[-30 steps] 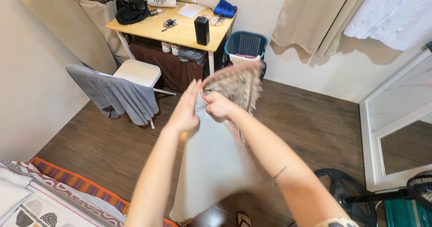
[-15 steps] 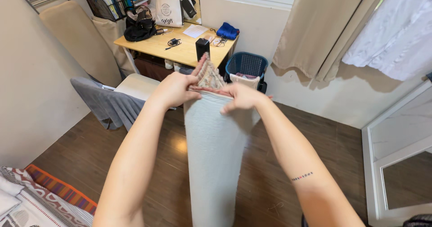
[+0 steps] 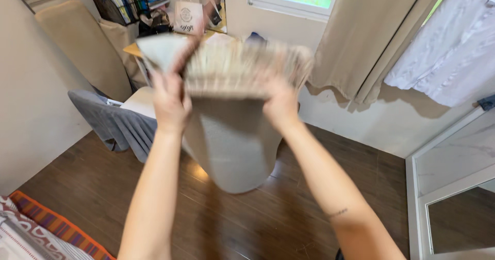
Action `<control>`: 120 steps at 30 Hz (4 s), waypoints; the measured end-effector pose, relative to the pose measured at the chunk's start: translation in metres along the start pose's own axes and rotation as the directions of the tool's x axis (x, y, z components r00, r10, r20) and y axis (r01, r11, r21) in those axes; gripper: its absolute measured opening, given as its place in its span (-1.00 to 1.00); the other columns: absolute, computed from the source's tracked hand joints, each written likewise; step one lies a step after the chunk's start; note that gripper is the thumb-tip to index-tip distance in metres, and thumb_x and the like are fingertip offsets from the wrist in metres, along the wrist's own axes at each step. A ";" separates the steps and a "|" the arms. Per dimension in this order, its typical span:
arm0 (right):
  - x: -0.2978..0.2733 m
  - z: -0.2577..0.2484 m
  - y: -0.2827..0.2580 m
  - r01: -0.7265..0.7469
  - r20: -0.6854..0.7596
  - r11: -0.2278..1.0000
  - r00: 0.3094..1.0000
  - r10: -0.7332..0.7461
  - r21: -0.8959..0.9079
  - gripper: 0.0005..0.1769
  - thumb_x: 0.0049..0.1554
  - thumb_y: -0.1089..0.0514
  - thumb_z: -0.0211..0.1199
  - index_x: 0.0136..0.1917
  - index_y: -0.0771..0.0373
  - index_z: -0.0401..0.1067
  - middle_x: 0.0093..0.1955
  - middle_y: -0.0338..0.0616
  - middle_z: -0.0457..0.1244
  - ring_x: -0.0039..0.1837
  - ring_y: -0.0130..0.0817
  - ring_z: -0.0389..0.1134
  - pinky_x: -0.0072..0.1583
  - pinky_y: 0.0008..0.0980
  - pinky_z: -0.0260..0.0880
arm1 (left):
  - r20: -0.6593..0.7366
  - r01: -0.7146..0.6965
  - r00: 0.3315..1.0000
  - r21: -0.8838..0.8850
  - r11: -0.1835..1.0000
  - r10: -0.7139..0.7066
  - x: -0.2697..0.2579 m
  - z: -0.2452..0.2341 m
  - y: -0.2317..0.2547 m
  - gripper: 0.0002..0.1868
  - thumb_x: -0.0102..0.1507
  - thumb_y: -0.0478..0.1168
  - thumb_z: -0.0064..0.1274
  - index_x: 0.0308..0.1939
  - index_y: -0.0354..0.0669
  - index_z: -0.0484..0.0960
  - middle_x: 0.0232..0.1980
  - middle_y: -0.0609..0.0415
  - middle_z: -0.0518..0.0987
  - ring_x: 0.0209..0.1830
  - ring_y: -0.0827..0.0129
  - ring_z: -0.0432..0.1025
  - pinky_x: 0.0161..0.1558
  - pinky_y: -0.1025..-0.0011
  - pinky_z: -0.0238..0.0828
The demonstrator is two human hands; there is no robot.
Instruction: The person rolls a rug and places it into a laundry basket, moves a container onto a desk, removes pillows from a bed, and pulls a fitted bedsheet off the mattress by hand.
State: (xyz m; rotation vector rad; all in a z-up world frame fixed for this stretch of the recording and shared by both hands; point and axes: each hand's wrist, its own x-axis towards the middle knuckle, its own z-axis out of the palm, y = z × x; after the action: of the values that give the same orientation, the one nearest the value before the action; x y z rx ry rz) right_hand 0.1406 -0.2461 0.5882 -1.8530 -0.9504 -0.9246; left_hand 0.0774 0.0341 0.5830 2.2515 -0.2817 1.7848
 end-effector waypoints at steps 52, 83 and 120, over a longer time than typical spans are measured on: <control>0.071 0.290 -0.029 -0.200 0.286 0.912 0.906 0.312 -0.359 -0.74 -0.08 0.24 0.20 -0.15 0.04 0.62 -0.14 0.06 0.40 -0.03 0.10 0.42 0.03 0.02 0.41 | 0.541 0.261 0.640 0.515 0.817 -0.546 -0.043 -0.132 -0.265 -0.80 0.26 -0.03 0.11 -0.16 -0.03 0.63 -0.10 0.07 0.63 0.03 0.07 0.47 0.16 -0.10 0.23; -0.196 0.474 -0.116 -0.639 0.817 0.769 0.451 0.359 0.015 -0.59 0.38 -0.16 0.03 0.04 0.19 0.48 -0.24 0.10 0.35 -0.14 -0.01 0.38 -0.04 -0.13 0.41 | 0.992 0.396 -0.130 0.059 0.916 -0.008 -0.168 -0.159 -0.359 -0.39 -0.03 0.18 0.47 -0.24 -0.27 0.66 -0.28 -0.14 0.65 -0.26 0.09 0.55 -0.19 0.20 0.44; -0.148 0.443 -0.187 -0.344 0.234 0.896 0.881 0.412 -0.281 -0.87 0.11 0.14 0.28 -0.05 0.14 0.54 -0.12 -0.09 0.41 0.01 -0.02 0.36 0.03 -0.06 0.30 | 0.377 0.291 0.859 0.199 0.936 -0.347 -0.246 -0.143 -0.298 -0.68 0.13 -0.36 -0.04 -0.05 -0.12 0.61 -0.10 -0.03 0.57 0.08 0.06 0.39 0.32 -0.20 0.08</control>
State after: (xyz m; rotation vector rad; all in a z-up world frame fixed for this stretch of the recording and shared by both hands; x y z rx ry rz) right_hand 0.0136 0.1817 0.3565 -2.3177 -0.6205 -0.5469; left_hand -0.0204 0.3603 0.3514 2.5715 0.1446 1.1903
